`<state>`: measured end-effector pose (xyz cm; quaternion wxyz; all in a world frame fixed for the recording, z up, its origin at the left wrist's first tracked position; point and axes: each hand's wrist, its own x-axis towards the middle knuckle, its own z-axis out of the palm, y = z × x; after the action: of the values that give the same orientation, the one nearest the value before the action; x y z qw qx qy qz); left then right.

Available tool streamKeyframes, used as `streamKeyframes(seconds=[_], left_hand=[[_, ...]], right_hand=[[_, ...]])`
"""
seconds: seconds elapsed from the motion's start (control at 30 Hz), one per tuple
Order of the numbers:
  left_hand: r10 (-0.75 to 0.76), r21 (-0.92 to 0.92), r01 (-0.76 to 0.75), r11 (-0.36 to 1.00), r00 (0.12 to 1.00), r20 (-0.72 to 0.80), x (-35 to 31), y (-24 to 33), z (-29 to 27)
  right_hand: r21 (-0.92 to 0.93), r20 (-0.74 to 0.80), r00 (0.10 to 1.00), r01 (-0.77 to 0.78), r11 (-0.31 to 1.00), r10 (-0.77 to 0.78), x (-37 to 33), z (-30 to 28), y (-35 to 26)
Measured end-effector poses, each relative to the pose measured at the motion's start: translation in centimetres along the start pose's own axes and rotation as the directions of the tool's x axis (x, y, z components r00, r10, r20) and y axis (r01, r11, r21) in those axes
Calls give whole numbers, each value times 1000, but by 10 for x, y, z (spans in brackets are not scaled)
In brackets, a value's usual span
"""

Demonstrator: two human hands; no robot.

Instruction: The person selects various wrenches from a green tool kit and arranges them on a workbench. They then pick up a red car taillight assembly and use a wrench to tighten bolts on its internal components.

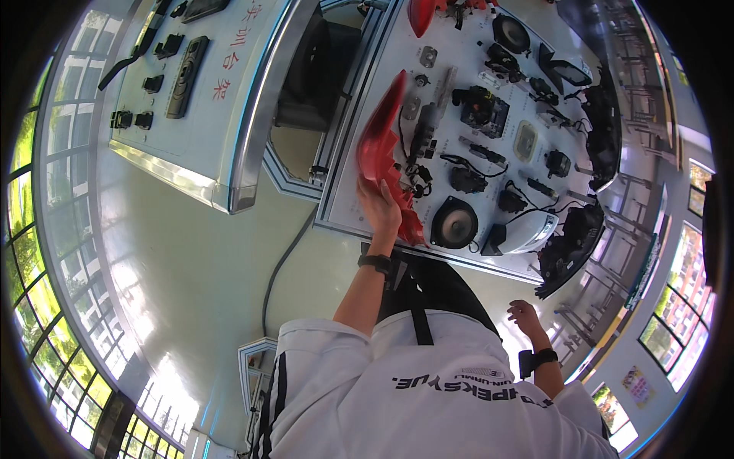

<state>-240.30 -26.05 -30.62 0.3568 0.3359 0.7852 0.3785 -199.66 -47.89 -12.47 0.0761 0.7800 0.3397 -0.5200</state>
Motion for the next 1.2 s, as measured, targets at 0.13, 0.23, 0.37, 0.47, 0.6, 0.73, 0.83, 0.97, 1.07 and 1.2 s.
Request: streamKeyframes(seconds=[0.13, 0.23, 0.37, 0.47, 0.6, 0.73, 0.83, 0.97, 1.07, 1.2], left_hand=[[88, 59, -86, 995, 996, -29, 4, -6, 0], [133, 80, -129, 988, 990, -45, 5, -11, 1], [144, 69, -140, 988, 988, -52, 4, -8, 0], [136, 50, -133, 990, 989, -57, 4, -9, 1], [116, 48, -113, 992, 991, -63, 5, -8, 0], [148, 57, -143, 988, 985, -93, 4, -10, 3], [159, 63, -153, 986, 981, -114, 6, -9, 5], [176, 58, -171, 984, 979, -99, 3, -5, 7], [181, 78, -175, 981, 981, -74, -3, -7, 9], [105, 133, -109, 985, 994, 42, 0, -31, 8]], right_hand=[[19, -27, 999, -28, 999, 28, -4, 1, -37], [-18, -56, 997, 49, 999, -50, -6, -1, -63], [-16, -52, 997, 61, 998, -62, -11, 2, -84], [-14, -52, 996, 68, 998, -68, -12, 3, -85], [-11, -48, 996, 81, 997, -81, -12, 5, -82], [74, -59, 996, 75, 994, -70, -18, 16, -77], [120, -56, 997, 51, 991, -45, -21, 22, -73], [201, -80, 996, 46, 978, -30, -25, 39, -36], [243, -68, 997, 59, 968, -43, -30, 56, -1], [309, -69, 997, 46, 950, -26, -37, 73, 51]])
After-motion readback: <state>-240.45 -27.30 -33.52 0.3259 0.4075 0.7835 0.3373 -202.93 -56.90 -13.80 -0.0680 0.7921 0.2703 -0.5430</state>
